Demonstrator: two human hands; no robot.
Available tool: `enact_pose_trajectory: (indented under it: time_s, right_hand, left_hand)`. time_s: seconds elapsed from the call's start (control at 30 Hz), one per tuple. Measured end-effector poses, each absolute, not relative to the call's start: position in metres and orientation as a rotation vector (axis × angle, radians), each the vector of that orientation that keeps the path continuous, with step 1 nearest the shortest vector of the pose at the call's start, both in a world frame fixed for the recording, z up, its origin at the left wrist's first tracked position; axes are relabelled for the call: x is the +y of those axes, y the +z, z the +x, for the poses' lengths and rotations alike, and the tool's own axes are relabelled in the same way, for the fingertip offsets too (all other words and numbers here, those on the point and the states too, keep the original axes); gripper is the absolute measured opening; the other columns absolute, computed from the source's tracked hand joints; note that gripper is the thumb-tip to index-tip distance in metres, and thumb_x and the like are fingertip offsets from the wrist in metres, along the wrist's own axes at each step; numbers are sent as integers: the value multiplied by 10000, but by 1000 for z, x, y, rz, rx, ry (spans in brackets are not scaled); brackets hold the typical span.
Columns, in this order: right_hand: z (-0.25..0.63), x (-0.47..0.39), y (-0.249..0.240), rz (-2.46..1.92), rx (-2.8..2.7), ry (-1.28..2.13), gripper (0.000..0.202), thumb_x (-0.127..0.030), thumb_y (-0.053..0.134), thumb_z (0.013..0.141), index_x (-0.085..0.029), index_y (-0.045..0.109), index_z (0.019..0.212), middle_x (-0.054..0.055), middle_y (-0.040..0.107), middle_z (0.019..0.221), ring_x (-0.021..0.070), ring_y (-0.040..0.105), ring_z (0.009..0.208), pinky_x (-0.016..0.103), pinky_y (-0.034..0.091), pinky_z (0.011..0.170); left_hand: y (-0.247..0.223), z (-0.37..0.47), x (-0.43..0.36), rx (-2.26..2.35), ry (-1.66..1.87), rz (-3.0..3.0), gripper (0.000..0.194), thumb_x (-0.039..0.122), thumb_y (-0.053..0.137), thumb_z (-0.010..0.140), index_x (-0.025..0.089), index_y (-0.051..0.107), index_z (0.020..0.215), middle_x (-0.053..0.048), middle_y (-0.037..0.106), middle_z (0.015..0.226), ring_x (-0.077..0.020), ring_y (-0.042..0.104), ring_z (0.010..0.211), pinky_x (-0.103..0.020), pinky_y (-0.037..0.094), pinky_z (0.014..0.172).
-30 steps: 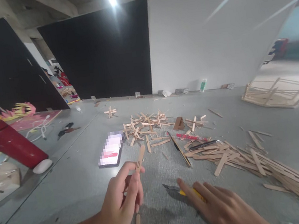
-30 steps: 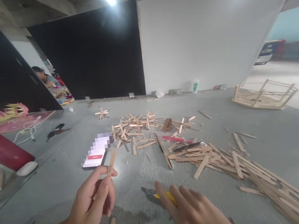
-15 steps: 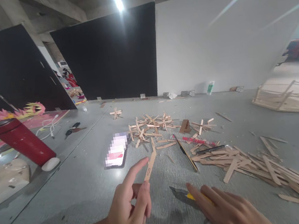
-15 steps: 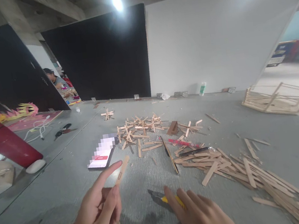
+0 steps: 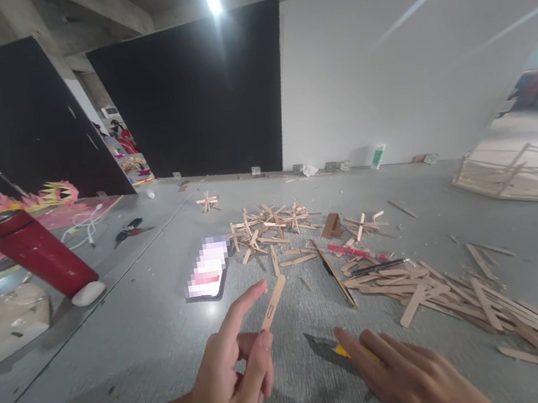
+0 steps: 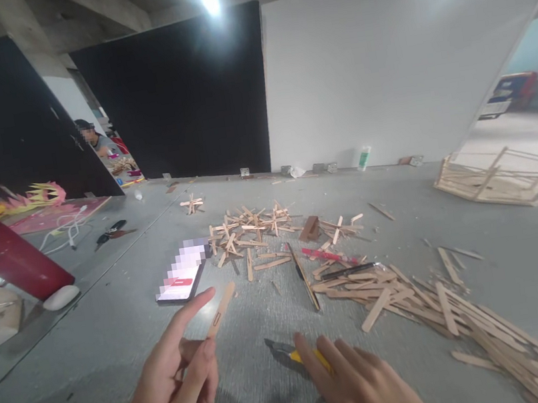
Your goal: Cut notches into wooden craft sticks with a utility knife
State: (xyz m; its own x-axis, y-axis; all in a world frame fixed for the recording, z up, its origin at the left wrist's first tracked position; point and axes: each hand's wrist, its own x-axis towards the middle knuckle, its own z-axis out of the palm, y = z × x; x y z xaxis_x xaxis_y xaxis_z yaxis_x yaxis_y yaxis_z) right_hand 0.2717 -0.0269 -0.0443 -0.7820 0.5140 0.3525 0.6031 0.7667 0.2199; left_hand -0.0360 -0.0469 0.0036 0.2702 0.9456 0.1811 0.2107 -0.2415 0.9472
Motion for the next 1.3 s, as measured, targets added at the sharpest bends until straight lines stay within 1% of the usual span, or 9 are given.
enact_pose_trajectory:
  time_s: [0.33, 0.47, 0.57, 0.7, 0.8, 0.93, 1.07, 1.2, 1.3]
  right_hand:
    - [264, -27, -38, -843, -2632, -481, 609, 38, 458, 860, -45, 532, 1459, 132, 728, 1022, 235, 751, 791, 325, 659, 620]
    - [269, -23, -27, -1130, -2528, -493, 858, 75, 392, 812, -145, 339, 1640, 118, 672, 1063, 170, 701, 682, 238, 586, 519]
    - [281, -7, -22, -1439, -2338, -720, 903, 77, 391, 782, -211, 364, 1638, 128, 644, 1063, 198, 691, 689, 254, 557, 500]
    - [303, 16, -26, -1532, -2290, -928, 746, 27, 419, 847, -124, 438, 1578, 188, 676, 1083, 317, 710, 849, 426, 627, 664]
    - [307, 23, -30, -1443, -2374, -923, 743, 18, 451, 866, -125, 412, 1594, 229, 678, 1279, 364, 707, 1038, 503, 635, 784]
    - [295, 22, -24, -1053, -2625, -859, 702, 32, 483, 852, -170, 503, 1524, 168, 600, 1503, 354, 566, 1367, 616, 514, 1077]
    - [279, 11, -14, -1014, -2679, -608, 431, 12, 508, 875, -147, 664, 1244, 124, 732, 1198, 287, 670, 1157, 541, 519, 1079]
    - [269, -2, -11, -1057, -2632, -471, 196, -47, 564, 893, -210, 596, 789, 50, 657, 803, 262, 665, 772, 462, 588, 769]
    - [268, -5, -14, -1111, -2551, -424, 157, -167, 544, 997, -214, 589, 855, 30, 651, 762, 241, 676, 675, 383, 551, 625]
  left_hand:
    - [4, -36, -44, 1095, 1011, 1664, 571, 463, 371, 1139, 218, 266, 1644, 48, 556, 594, -147, 483, 496, -257, 458, 501]
    - [2, -34, -42, 1109, 919, 1577, 628, 536, 386, 1127, 201, 267, 1644, 41, 570, 605, -145, 495, 515, -246, 474, 512]
    - [1, -34, -41, 1103, 913, 1525, 614, 541, 391, 1129, 205, 300, 1635, 43, 583, 602, -135, 492, 515, -238, 494, 536]
    - [0, -36, -43, 1104, 932, 1517, 602, 537, 405, 1130, 222, 320, 1635, 39, 597, 611, -136, 507, 528, -228, 498, 535]
    - [1, -37, -44, 1087, 931, 1529, 606, 527, 408, 1133, 219, 315, 1647, 43, 589, 601, -133, 506, 520, -231, 504, 540]
    - [1, -37, -44, 1065, 922, 1523, 618, 535, 419, 1132, 240, 288, 1659, 47, 592, 609, -126, 497, 523, -220, 500, 533]
    - [1, -37, -41, 1081, 927, 1501, 624, 564, 412, 1126, 245, 292, 1649, 53, 573, 610, -127, 487, 533, -215, 497, 529]
    - [3, -37, -40, 1085, 924, 1521, 630, 570, 412, 1123, 227, 298, 1639, 53, 573, 605, -129, 490, 530, -223, 490, 537]
    - [4, -36, -39, 1089, 902, 1543, 649, 572, 403, 1121, 210, 278, 1646, 55, 568, 602, -132, 488, 525, -236, 484, 540]
